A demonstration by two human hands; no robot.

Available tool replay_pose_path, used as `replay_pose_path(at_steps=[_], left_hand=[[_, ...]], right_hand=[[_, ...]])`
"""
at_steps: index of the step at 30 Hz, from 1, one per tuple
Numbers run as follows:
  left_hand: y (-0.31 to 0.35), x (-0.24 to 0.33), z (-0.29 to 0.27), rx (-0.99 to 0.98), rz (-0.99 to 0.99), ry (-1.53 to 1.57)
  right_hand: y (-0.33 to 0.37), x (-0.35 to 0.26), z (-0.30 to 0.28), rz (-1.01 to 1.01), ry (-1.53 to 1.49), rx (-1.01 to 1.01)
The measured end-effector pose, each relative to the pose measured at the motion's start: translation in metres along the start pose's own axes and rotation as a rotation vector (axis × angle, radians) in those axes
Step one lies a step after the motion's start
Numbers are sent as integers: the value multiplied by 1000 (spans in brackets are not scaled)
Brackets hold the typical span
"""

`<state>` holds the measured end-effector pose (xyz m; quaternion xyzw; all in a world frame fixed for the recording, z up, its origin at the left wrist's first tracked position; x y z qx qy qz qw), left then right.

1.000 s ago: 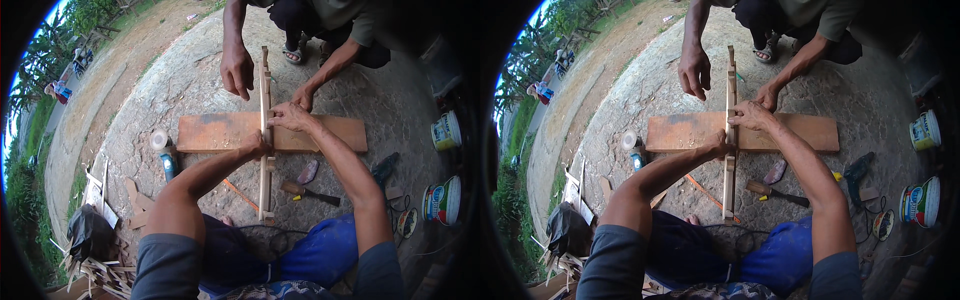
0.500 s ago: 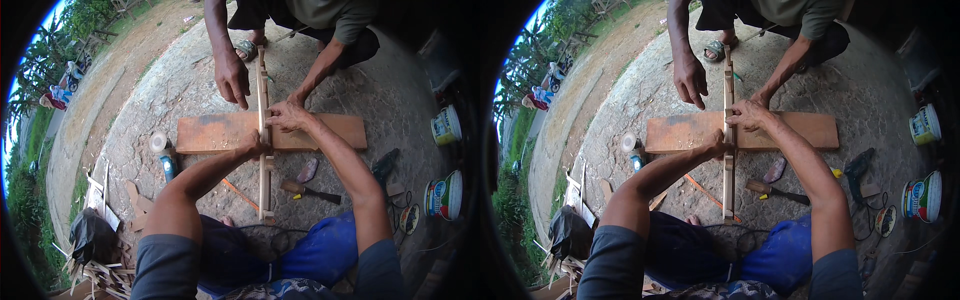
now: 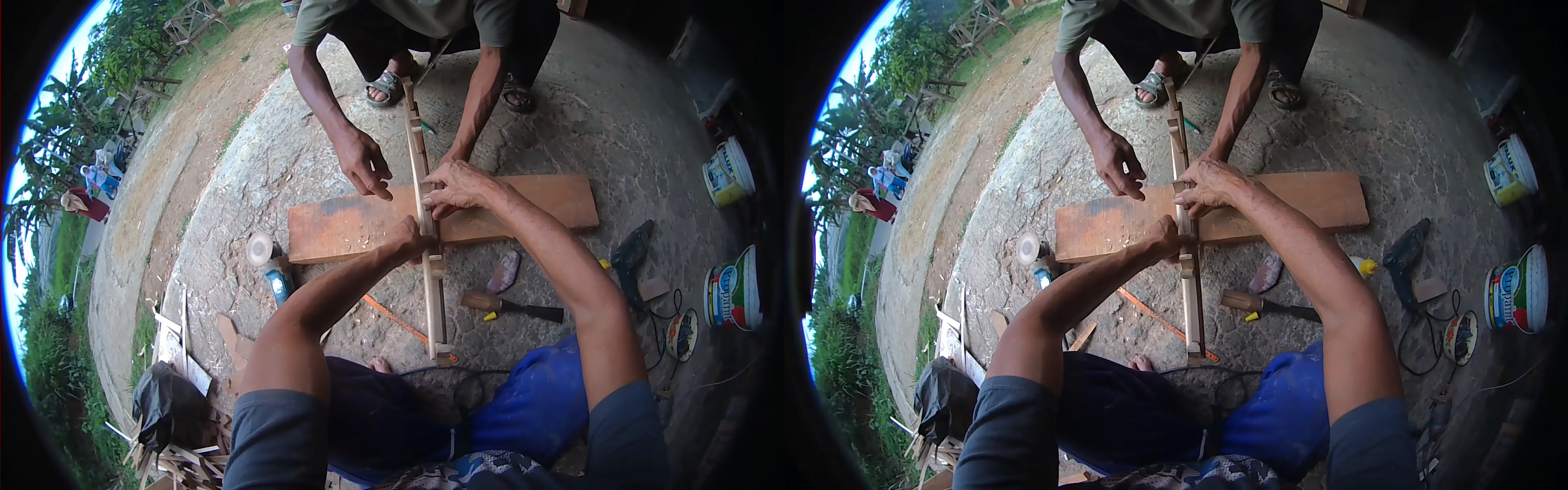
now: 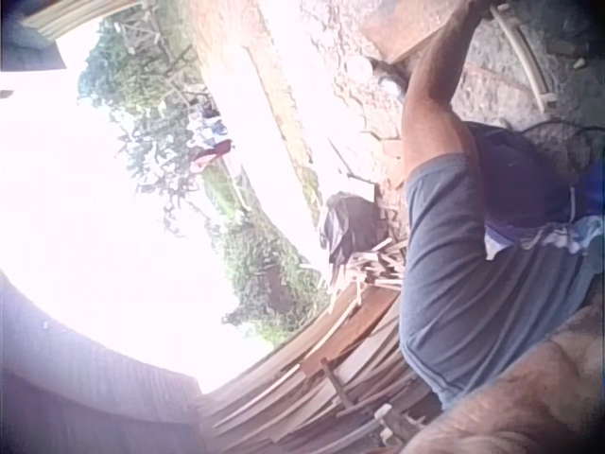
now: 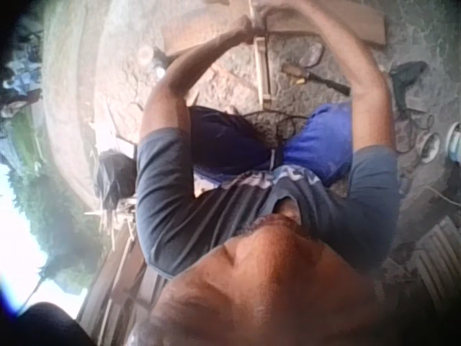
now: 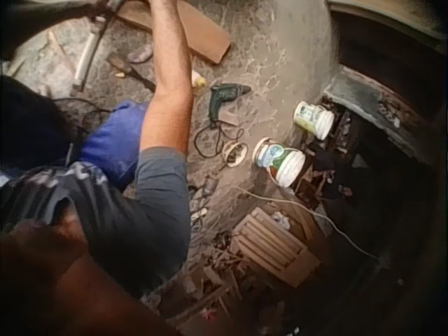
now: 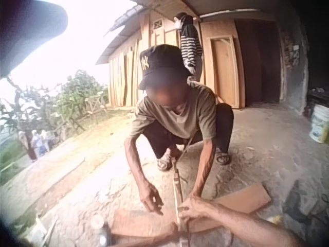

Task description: The person assembles a wooden rack by inserting small wooden pegs into pre-drilled holes on a long plank. They apply glue to the pegs and press them into place, occasionally inspecting the alignment and fit.

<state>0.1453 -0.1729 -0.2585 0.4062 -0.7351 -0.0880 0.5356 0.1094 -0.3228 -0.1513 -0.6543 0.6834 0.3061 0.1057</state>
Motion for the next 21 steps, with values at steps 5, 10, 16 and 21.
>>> replay_pose_path(at_steps=[5, 10, 16, 21], left_hand=[[-5, -2, 0, -12, 12, -11], [-1, 3, 1, -27, -39, -34], [7, 7, -1, 13, -40, -35], [7, 6, -1, 1, -26, -71]], right_hand=[[-4, 0, -2, 0, 62, 14], [8, -5, -5, 49, 20, 86], [10, -10, -8, 67, 86, 63], [2, -6, -6, 73, 76, 43]])
Point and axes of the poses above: each hand's wrist, its own y-axis away from the middle knuckle, its own z-axis out of the palm, x = y × z, the point moved 5 cm from there along -y, towards the middle knuckle, and after that the axes turned 5 degrees about y, right-handed, at the moved point
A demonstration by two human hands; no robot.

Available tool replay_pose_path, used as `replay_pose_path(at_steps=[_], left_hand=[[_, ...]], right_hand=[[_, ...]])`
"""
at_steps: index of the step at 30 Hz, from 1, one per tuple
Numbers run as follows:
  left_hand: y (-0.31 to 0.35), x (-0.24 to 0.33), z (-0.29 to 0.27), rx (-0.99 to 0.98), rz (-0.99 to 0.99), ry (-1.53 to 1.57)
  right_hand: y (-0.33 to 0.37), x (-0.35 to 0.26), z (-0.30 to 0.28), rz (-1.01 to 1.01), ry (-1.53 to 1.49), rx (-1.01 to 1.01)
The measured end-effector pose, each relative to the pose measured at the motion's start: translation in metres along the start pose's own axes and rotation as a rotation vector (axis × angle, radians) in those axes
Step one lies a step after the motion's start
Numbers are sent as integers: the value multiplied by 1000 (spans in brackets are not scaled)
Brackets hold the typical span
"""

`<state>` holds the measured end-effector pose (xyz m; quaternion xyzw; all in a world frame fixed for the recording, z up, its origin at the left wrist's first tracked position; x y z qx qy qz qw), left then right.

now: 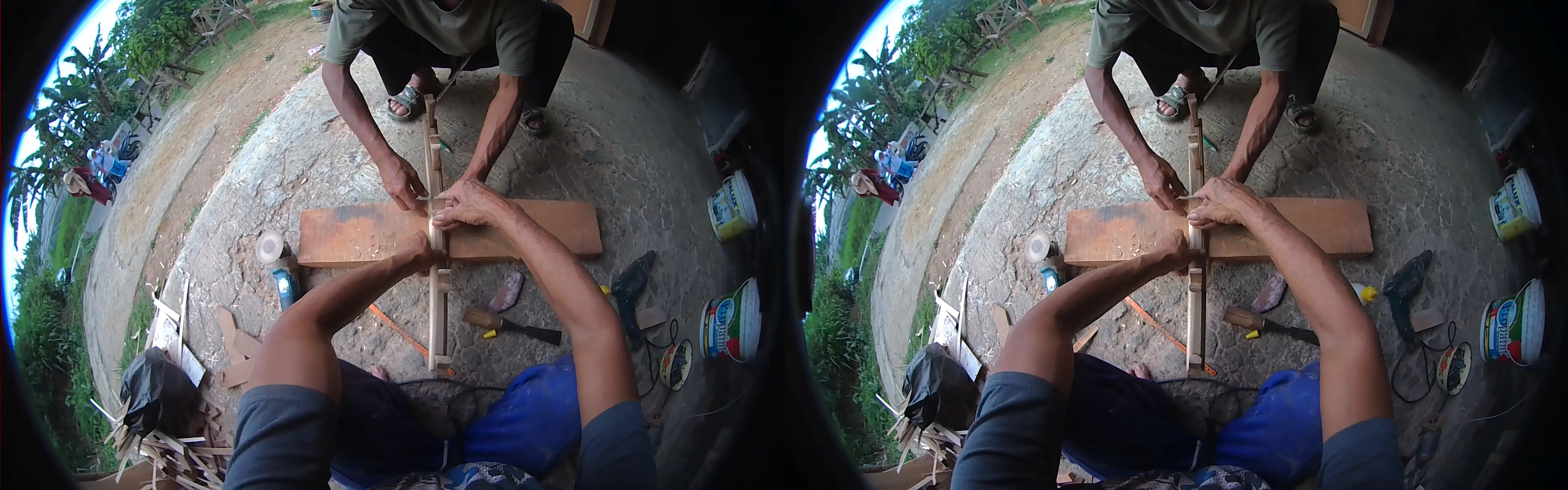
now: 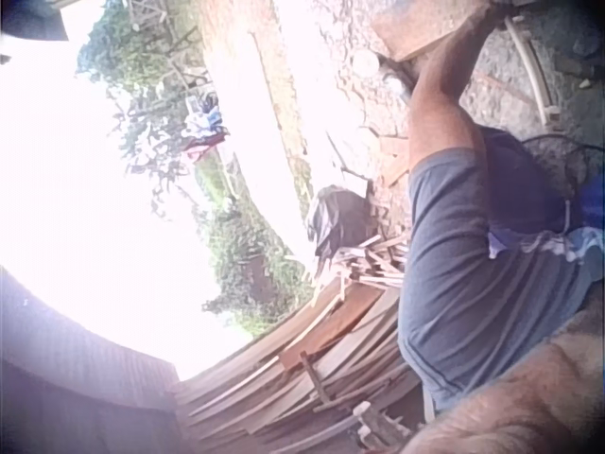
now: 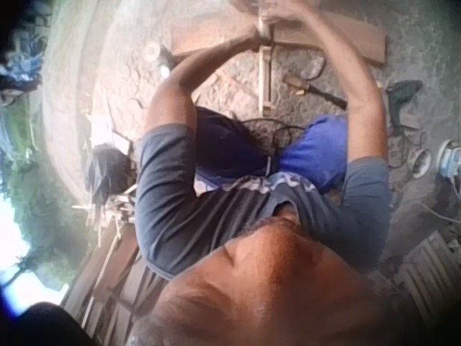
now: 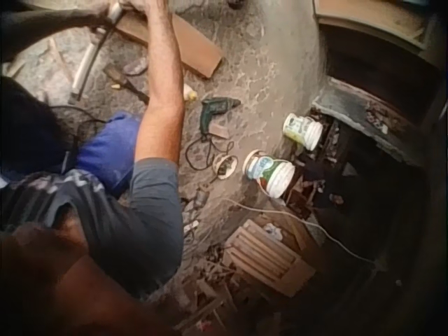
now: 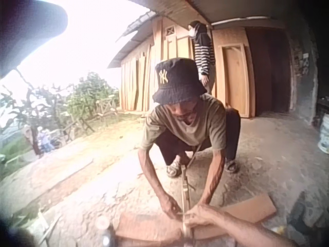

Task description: The person assembles a wooden rack by inserting small wooden pegs into pre-drilled holes on a long plank. They apply glue to the pegs and press them into place, occasionally inspecting the alignment and fit.

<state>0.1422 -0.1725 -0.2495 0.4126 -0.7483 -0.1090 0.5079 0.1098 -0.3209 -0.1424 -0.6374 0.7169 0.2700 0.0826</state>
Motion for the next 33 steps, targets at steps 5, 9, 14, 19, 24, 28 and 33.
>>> replay_pose_path(at_steps=[5, 9, 14, 19, 24, 28, 33], left_hand=[[5, 4, -1, 31, 12, -10], [4, 8, -1, 9, 11, 16], [9, 7, -5, -42, -10, 32], [15, 17, -4, -46, -14, 25], [-7, 0, 7, -54, 44, 106], [-17, -15, 7, -100, 43, 167], [-22, -11, 13, -68, 54, 149]], right_hand=[[0, 1, 0, 6, -90, -4], [-5, 7, 3, 3, 6, -14], [4, -10, -4, 18, 19, -26], [-1, 4, 1, -11, 87, -12], [-7, 14, 10, -61, 43, -50], [-5, 4, 12, -127, 44, -34], [-4, 20, 10, -129, -12, 102]])
Point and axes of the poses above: each hand's wrist, its own y-axis away from the middle knuckle, its own z-axis out of the palm, x = y × z, the point moved 5 cm from there along -y, towards the middle knuckle, and after that the axes turned 5 degrees about y, right-handed, at the moved point
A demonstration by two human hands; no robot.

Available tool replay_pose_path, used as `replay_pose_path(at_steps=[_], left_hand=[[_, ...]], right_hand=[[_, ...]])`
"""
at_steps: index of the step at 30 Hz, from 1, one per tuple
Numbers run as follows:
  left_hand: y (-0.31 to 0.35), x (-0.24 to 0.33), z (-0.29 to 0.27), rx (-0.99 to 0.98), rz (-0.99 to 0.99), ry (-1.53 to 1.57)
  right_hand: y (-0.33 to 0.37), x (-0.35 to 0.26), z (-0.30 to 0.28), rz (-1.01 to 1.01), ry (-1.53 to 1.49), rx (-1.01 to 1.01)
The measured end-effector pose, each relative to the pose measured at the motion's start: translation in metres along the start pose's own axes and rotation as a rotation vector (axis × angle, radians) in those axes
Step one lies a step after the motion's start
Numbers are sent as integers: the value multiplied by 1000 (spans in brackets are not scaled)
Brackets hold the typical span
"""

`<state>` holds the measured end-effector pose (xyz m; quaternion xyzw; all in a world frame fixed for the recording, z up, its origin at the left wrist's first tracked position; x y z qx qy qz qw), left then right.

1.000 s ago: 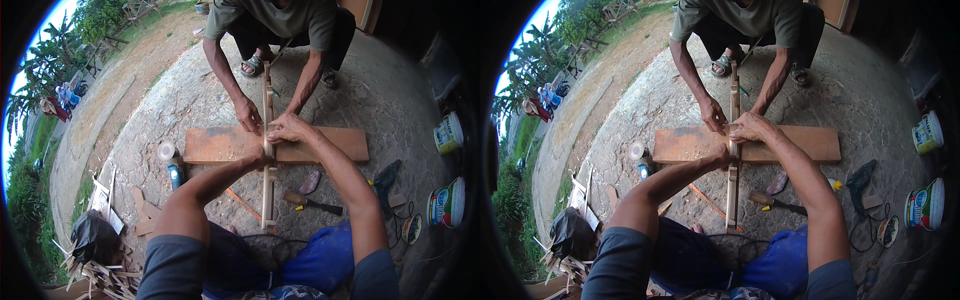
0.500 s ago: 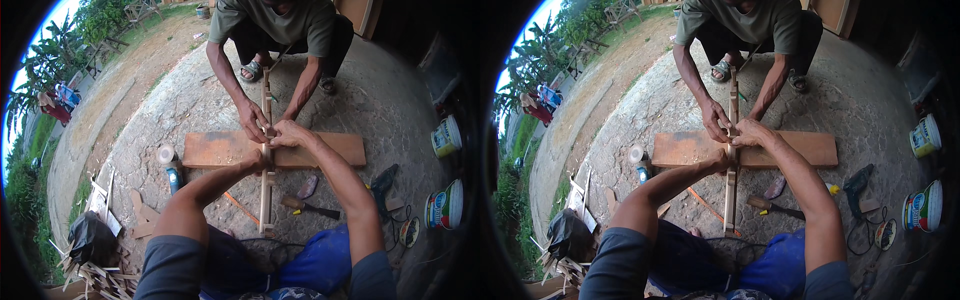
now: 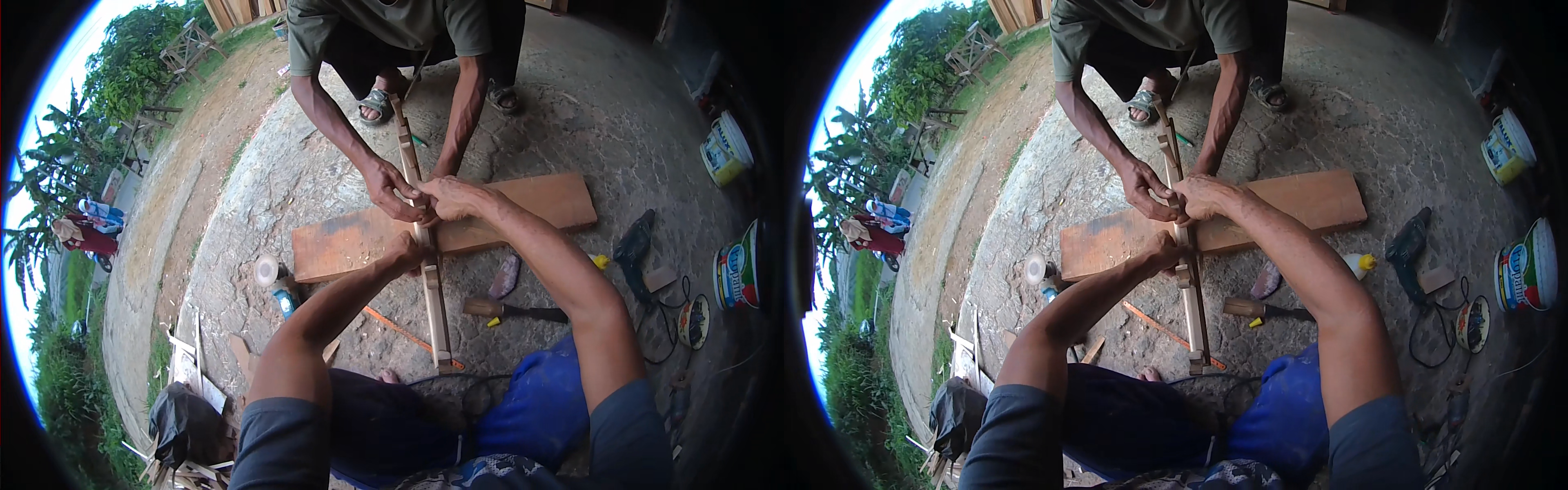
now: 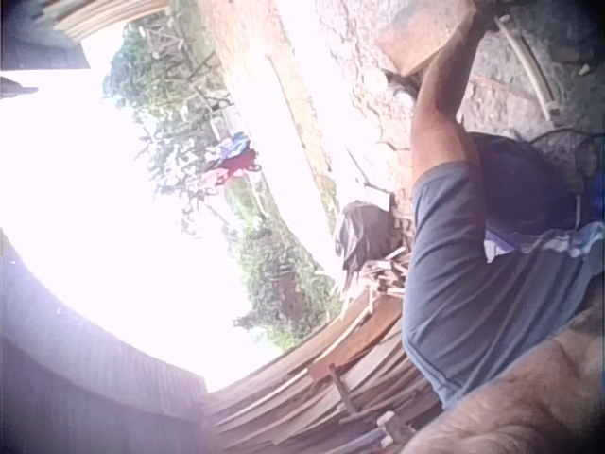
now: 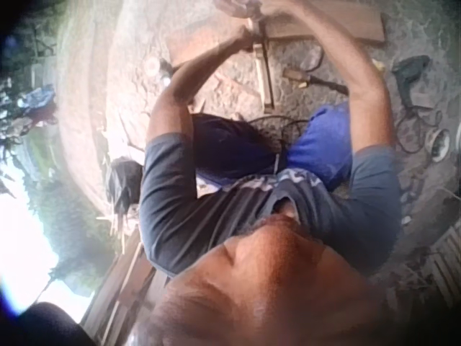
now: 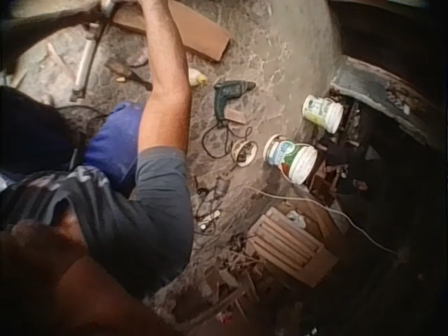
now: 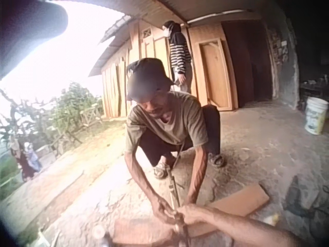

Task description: The person assembles a wooden rack by inserting small wooden pegs into pre-drilled holes on a long plank. They apply glue to the pegs and press them into place, occasionally inspecting the alignment and fit.

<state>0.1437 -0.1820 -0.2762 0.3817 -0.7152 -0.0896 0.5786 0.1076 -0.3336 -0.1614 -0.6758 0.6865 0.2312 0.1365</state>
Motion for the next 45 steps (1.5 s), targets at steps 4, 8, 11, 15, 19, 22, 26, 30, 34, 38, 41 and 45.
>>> replay_pose_path(at_steps=[4, 8, 11, 15, 19, 22, 26, 30, 34, 38, 41, 45], left_hand=[[6, -2, -6, 1, 6, 22], [10, 6, -5, -50, 16, 26], [11, 5, -7, -21, 12, 34], [17, 13, -3, 28, 0, -14], [17, 18, 0, -1, -19, -31], [9, 17, 3, -14, 26, -4], [13, 16, -6, 3, -23, -67], [31, 11, -17, 28, -12, 3], [9, 21, 8, -20, -68, 44], [20, -4, -3, 77, -107, 108], [22, 7, -4, 3, -156, -41], [16, -9, -6, 33, -172, -19]], right_hand=[[13, -14, -20, 97, -88, 52], [29, -5, -31, 70, -237, 312], [36, -17, -49, -146, -180, 592], [46, -9, -57, -65, -248, 607], [55, 5, -50, -124, -149, 755], [57, 15, -50, -128, -119, 744], [47, 10, -50, -157, -136, 724], [42, -2, -47, -123, -162, 624], [65, 31, -51, 54, -290, 570], [45, 14, -24, -36, -239, 506], [47, 20, -24, -13, -217, 460], [45, 1, -25, -21, -237, 447]])
Point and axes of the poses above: each hand's wrist, its own y-axis away from the middle knuckle, its own z-axis out of the palm, x = y × z, the point moved 5 cm from there along -y, towards the middle knuckle, and after that the axes turned 5 degrees about y, right-handed, at the moved point
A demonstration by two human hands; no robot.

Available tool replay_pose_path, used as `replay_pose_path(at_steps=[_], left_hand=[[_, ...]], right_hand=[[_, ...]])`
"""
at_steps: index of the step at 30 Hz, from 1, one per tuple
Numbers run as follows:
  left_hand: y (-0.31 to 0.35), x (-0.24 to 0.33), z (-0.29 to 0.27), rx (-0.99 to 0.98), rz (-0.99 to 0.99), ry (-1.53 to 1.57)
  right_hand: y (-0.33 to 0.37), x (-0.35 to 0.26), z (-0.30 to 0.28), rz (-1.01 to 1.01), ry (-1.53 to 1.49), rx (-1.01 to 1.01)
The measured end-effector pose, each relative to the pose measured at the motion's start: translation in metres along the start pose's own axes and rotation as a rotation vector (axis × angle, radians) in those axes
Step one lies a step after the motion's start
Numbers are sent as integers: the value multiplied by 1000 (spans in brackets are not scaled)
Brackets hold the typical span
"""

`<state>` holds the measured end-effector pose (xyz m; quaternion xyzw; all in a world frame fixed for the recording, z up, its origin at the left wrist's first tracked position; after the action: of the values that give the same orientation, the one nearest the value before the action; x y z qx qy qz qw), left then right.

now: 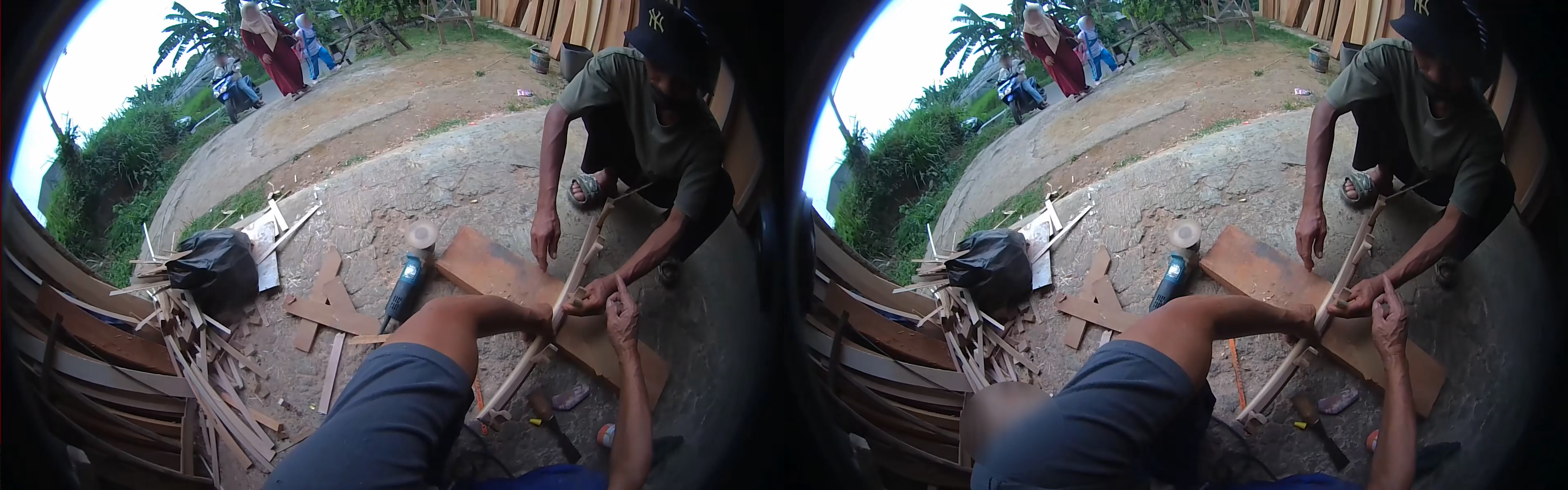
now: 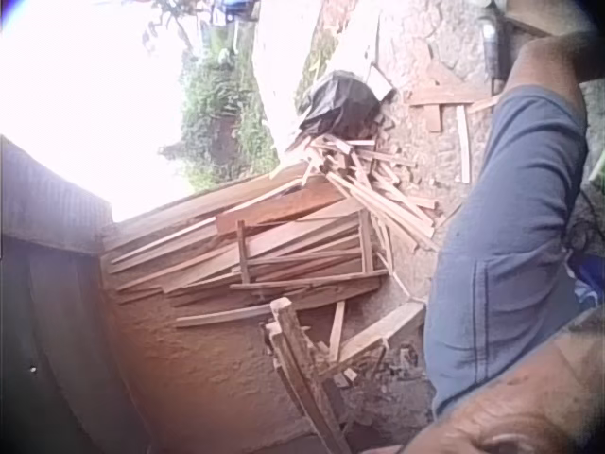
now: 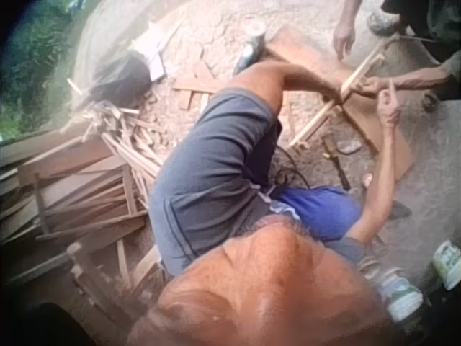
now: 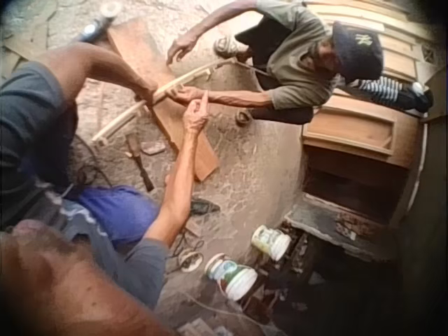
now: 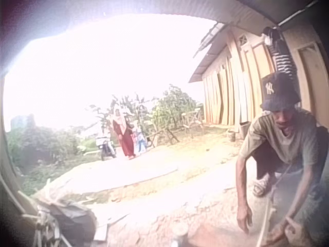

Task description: The person assembles a wooden rack by inserting small wooden pegs into pre-drilled holes on a long plank. They apply glue to the pegs and press them into place, occasionally inspecting the alignment and fit.

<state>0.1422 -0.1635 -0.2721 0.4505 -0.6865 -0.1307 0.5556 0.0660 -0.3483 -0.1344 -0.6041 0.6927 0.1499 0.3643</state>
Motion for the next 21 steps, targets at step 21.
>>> replay_pose_path(at_steps=[21], left_hand=[[3, 17, 1, -31, -4, -127]], right_hand=[[17, 16, -8, -117, 151, 74]])
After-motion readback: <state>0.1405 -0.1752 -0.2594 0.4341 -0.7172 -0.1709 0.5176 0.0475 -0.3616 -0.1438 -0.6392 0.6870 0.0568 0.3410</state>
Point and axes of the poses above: each hand's wrist, its own y-axis away from the middle knuckle, its own z-axis out of the palm, x = y × z, the point moved 5 cm from there along -y, towards the middle knuckle, and after that the axes turned 5 degrees about y, right-handed, at the moved point
